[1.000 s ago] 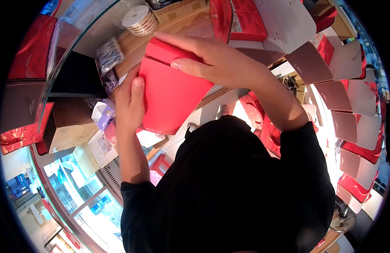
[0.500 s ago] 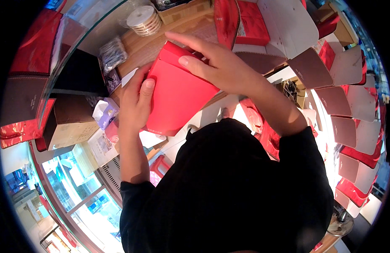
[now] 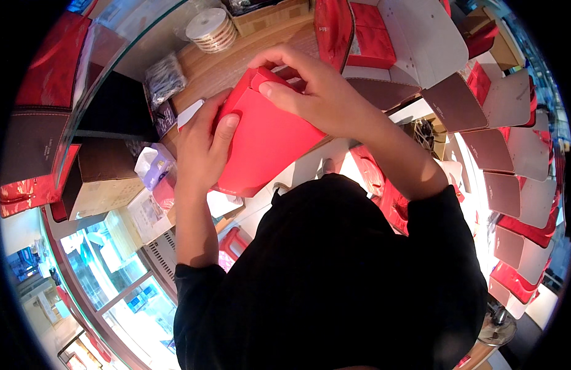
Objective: The person assembles small red cardboard boxes by folding the flaps and tucking them into slots. They repeatedly pick up flat-packed boxes, fold them into a rectangular shape, and place the finished boxes into a larger white container.
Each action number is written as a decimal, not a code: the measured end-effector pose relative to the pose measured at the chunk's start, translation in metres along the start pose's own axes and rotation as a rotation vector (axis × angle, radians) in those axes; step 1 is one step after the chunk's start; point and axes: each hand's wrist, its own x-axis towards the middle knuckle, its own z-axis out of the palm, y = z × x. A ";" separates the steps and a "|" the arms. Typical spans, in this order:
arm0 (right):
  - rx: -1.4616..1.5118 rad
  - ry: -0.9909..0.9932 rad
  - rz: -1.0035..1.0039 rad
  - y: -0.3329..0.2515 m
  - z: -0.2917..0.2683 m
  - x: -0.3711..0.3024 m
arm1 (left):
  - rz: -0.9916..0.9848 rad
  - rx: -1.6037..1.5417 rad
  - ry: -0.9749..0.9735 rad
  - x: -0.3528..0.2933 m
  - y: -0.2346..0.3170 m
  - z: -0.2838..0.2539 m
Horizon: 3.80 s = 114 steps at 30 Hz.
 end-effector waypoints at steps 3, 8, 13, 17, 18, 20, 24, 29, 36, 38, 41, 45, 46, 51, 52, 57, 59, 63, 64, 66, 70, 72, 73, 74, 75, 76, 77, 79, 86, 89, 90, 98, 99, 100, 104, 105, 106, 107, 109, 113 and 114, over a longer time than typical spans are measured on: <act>-0.010 -0.001 -0.002 0.003 0.000 0.000 | -0.033 0.009 -0.005 -0.001 0.001 0.001; -0.245 -0.067 -0.166 0.010 0.000 -0.005 | -0.061 -0.003 -0.001 0.000 0.002 0.001; -0.305 -0.079 -0.148 0.007 0.008 -0.015 | -0.075 0.017 0.053 0.001 0.000 0.001; -0.243 -0.079 -0.130 0.013 0.002 -0.015 | -0.148 -0.101 0.069 0.001 -0.005 0.004; -0.231 -0.060 -0.137 0.013 -0.004 -0.016 | -0.173 -0.203 0.093 -0.001 -0.004 0.004; -0.171 -0.023 -0.151 0.016 -0.010 -0.017 | -0.170 -0.332 0.118 0.000 -0.002 0.007; -0.046 -0.100 -0.138 0.022 -0.016 -0.015 | 0.058 -0.502 0.192 0.007 0.014 0.015; 0.005 -0.064 -0.253 0.016 -0.024 -0.004 | 0.275 -0.569 0.171 0.021 0.002 0.011; 0.172 0.108 -0.271 0.024 -0.009 -0.008 | 0.302 -0.581 0.304 0.013 0.000 0.021; 0.178 0.101 -0.262 0.023 -0.009 -0.008 | 0.288 -0.620 0.299 0.012 0.001 0.021; 0.154 0.069 -0.302 0.024 -0.010 -0.010 | 0.322 -0.576 0.308 0.011 0.002 0.019; 0.141 0.037 -0.327 0.023 -0.013 -0.014 | 0.316 -0.539 0.312 0.009 0.007 0.020; 0.147 0.034 -0.315 0.023 -0.013 -0.014 | 0.304 -0.543 0.309 0.009 0.008 0.020; -0.077 0.014 -0.309 0.017 -0.018 -0.024 | 0.353 -0.417 0.220 0.009 0.011 0.014; -0.090 0.002 -0.294 0.018 -0.019 -0.027 | 0.366 -0.393 0.182 0.009 0.012 0.012; 0.010 0.155 -0.272 0.022 -0.028 -0.049 | 0.174 -0.726 0.230 0.006 0.036 0.036; -0.096 0.155 -0.247 0.016 -0.041 -0.062 | 0.002 -0.604 -0.050 -0.003 0.021 0.031; -0.521 0.087 -0.193 -0.022 -0.066 -0.077 | 0.159 -0.080 -0.249 -0.003 0.045 0.029; -0.562 0.100 -0.171 -0.036 -0.069 -0.078 | 0.271 0.060 -0.273 -0.001 0.055 0.031; -0.748 -0.085 -0.095 -0.050 -0.069 -0.083 | 0.389 0.068 -0.292 0.005 0.070 0.041; -0.766 -0.218 0.073 -0.055 -0.078 -0.096 | 0.483 0.033 -0.367 0.018 0.089 0.052; -0.700 -0.184 0.067 -0.049 -0.089 -0.109 | 0.502 0.009 -0.373 0.024 0.099 0.054; -0.670 -0.138 0.085 -0.046 -0.091 -0.114 | 0.500 0.038 -0.380 0.026 0.098 0.057; -0.633 -0.092 0.103 -0.044 -0.093 -0.120 | 0.495 0.069 -0.391 0.027 0.095 0.060; -0.597 -0.047 0.121 -0.042 -0.094 -0.124 | 0.489 0.100 -0.401 0.028 0.094 0.063; -0.641 -0.051 0.133 -0.043 -0.094 -0.126 | 0.498 0.098 -0.422 0.030 0.094 0.067; -0.683 -0.059 0.144 -0.043 -0.092 -0.128 | 0.505 0.095 -0.442 0.031 0.093 0.072; -0.775 -0.078 0.155 -0.043 -0.092 -0.131 | 0.514 0.119 -0.498 0.034 0.094 0.080; -0.765 -0.107 0.249 -0.055 -0.118 -0.130 | 0.670 0.282 -0.452 0.048 0.125 0.081; -0.869 -0.033 0.265 -0.066 -0.143 -0.134 | 0.731 0.286 -0.369 0.066 0.126 0.063; -0.864 0.003 0.261 -0.068 -0.146 -0.135 | 0.750 0.279 -0.353 0.072 0.129 0.058; -0.471 0.381 0.339 -0.086 -0.181 -0.114 | 0.910 0.027 0.208 0.129 0.140 0.047; -0.213 0.485 0.314 -0.078 -0.182 -0.111 | 0.868 0.020 0.232 0.137 0.126 0.052; 0.047 0.581 0.284 -0.069 -0.182 -0.111 | 0.827 0.013 0.256 0.138 0.116 0.057; 0.669 0.879 0.085 0.000 -0.155 -0.098 | 0.743 0.347 0.137 0.130 0.095 0.087; 0.626 0.915 0.013 0.018 -0.148 -0.089 | 0.713 0.352 0.126 0.128 0.090 0.090; 0.577 0.958 -0.060 0.035 -0.145 -0.078 | 0.689 0.349 0.113 0.127 0.086 0.094; 0.532 0.992 -0.137 0.047 -0.145 -0.070 | 0.661 0.292 0.121 0.125 0.080 0.097; 0.119 0.834 -0.142 0.053 -0.155 -0.067 | 0.621 0.172 0.126 0.125 0.073 0.101; -0.570 0.469 -0.106 0.037 -0.184 -0.060 | 0.540 0.090 0.149 0.121 0.063 0.104; -0.743 0.373 -0.078 0.027 -0.188 -0.056 | 0.536 0.093 0.161 0.118 0.062 0.102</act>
